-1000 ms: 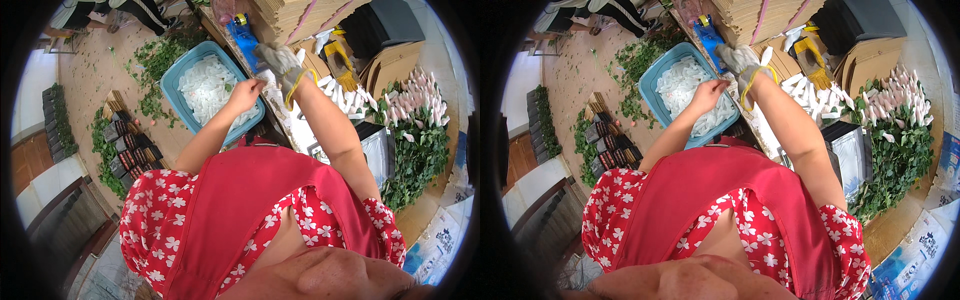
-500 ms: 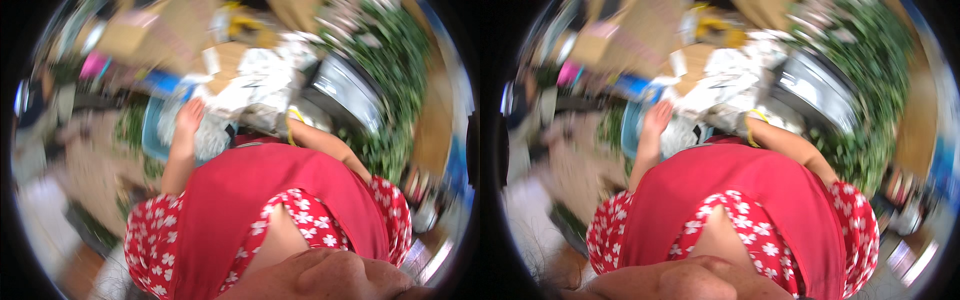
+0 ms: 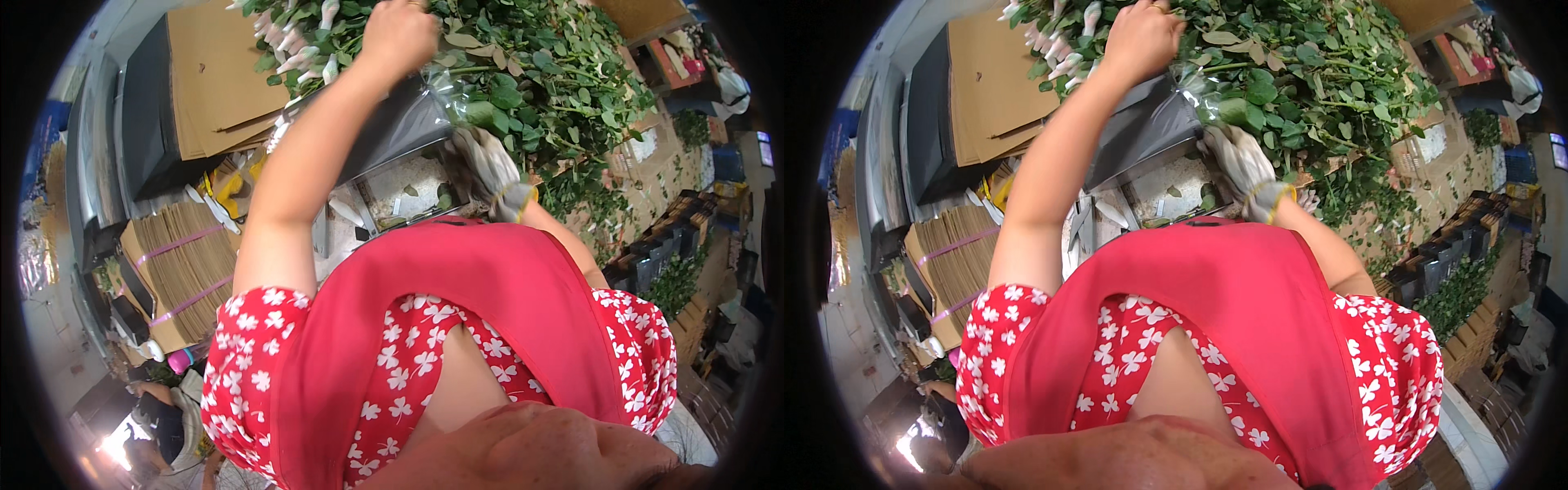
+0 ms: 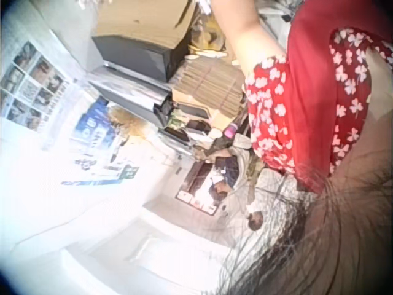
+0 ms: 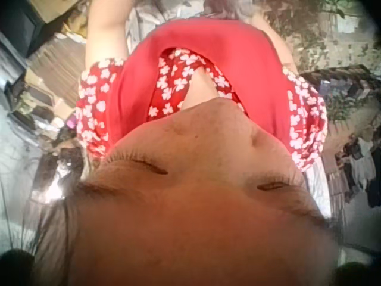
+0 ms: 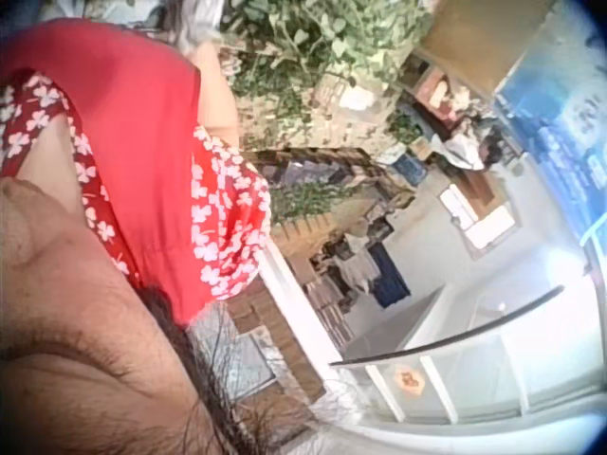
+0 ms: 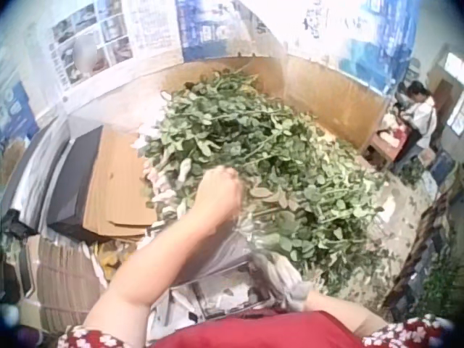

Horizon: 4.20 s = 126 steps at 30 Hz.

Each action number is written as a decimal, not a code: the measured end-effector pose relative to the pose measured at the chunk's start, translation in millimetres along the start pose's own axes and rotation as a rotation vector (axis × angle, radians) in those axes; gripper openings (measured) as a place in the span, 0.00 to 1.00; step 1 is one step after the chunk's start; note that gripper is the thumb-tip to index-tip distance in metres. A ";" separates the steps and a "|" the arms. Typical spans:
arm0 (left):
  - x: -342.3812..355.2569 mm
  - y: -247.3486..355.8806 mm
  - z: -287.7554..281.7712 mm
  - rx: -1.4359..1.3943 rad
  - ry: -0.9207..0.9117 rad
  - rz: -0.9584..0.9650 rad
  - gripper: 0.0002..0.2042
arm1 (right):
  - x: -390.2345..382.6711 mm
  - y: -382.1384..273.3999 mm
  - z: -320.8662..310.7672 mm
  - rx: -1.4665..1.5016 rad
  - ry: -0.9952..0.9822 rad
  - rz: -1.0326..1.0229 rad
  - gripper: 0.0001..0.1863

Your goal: The person arranges pink roses and green leafy stems into a black rectangular container. They use both hands to position the flowers and leaves, occasionally adjusting the arrangement and handling the container.

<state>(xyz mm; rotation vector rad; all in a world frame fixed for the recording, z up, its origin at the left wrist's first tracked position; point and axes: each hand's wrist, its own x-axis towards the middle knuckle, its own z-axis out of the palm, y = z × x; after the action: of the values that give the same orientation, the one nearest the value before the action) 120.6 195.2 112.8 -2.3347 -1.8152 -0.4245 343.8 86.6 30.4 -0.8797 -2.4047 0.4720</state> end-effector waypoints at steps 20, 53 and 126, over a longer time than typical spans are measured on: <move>-157.4 -13.8 -88.1 -0.418 0.484 -0.252 0.06 | 42.2 -18.2 -19.3 0.162 -0.695 0.430 0.12; -575.6 -4.2 24.6 -0.971 1.278 -1.871 0.15 | 7.6 -312.7 258.8 1.139 -1.903 0.697 0.14; -85.1 274.6 -195.4 -1.340 -0.136 0.715 0.29 | -106.3 -197.3 -222.1 0.794 0.482 0.196 0.19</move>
<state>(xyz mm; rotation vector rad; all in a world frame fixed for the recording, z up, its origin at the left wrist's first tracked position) 341.6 -10.0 285.5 -3.5573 -0.4563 -1.7337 446.8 -97.7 264.9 -0.7397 -1.4970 1.0540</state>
